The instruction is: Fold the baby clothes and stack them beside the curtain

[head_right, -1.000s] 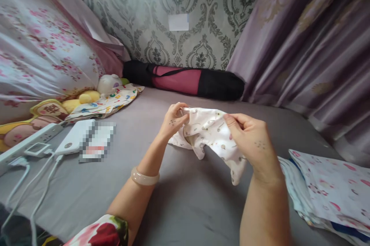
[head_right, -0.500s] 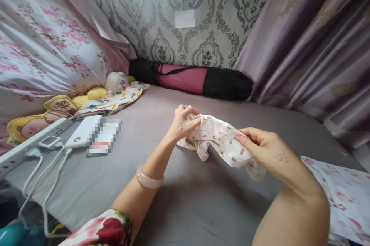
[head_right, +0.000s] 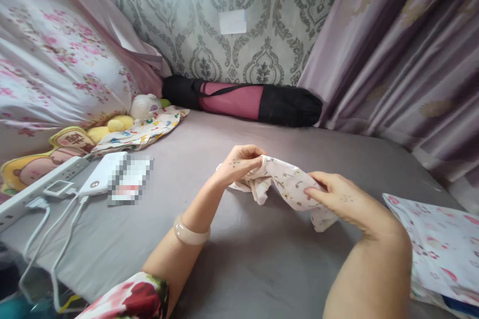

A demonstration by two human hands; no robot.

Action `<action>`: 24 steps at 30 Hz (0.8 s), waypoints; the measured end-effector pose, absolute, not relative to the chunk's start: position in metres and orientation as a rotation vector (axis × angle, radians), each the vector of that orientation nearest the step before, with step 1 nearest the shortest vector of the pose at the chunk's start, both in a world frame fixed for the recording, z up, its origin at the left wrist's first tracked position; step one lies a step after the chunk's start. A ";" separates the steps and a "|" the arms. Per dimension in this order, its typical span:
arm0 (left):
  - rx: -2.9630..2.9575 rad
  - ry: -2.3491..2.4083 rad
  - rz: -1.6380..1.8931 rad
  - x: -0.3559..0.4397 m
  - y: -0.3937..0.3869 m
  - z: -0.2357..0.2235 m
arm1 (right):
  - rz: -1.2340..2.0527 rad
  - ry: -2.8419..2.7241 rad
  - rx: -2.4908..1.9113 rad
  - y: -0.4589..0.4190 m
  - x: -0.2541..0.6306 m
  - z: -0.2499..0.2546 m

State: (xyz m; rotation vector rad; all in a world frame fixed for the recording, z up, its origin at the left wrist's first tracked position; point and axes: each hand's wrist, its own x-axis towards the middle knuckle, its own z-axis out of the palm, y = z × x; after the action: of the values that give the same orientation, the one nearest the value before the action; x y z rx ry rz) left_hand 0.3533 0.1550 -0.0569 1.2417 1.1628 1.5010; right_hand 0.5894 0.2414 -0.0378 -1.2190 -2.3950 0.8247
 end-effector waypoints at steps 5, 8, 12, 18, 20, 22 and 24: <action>1.237 1.055 1.421 0.355 0.148 -0.054 | 0.982 -2.411 -0.997 0.228 0.569 -0.019; 1.263 1.055 1.367 0.355 0.146 -0.052 | 1.038 -2.340 -0.917 0.218 0.550 -0.015; 1.293 1.181 1.341 0.356 0.146 -0.050 | 1.065 -2.272 -0.910 0.208 0.532 -0.015; 1.367 1.354 1.363 0.355 0.149 -0.052 | 1.069 -2.285 -0.948 0.207 0.529 -0.016; 1.439 1.381 1.361 0.354 0.150 -0.054 | 1.050 -2.266 -0.965 0.211 0.530 -0.018; 1.537 1.434 1.344 0.352 0.151 -0.056 | 0.998 -2.230 -0.989 0.215 0.532 -0.021; 1.655 1.545 1.297 0.350 0.153 -0.059 | 0.954 -2.174 -1.006 0.219 0.533 -0.024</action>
State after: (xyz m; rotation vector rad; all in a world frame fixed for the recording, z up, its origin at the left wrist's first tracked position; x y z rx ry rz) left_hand 0.3497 0.1529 -0.0586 1.6548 1.5452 1.2967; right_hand 0.5331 0.2194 -0.0238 -1.0058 -2.1741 0.9542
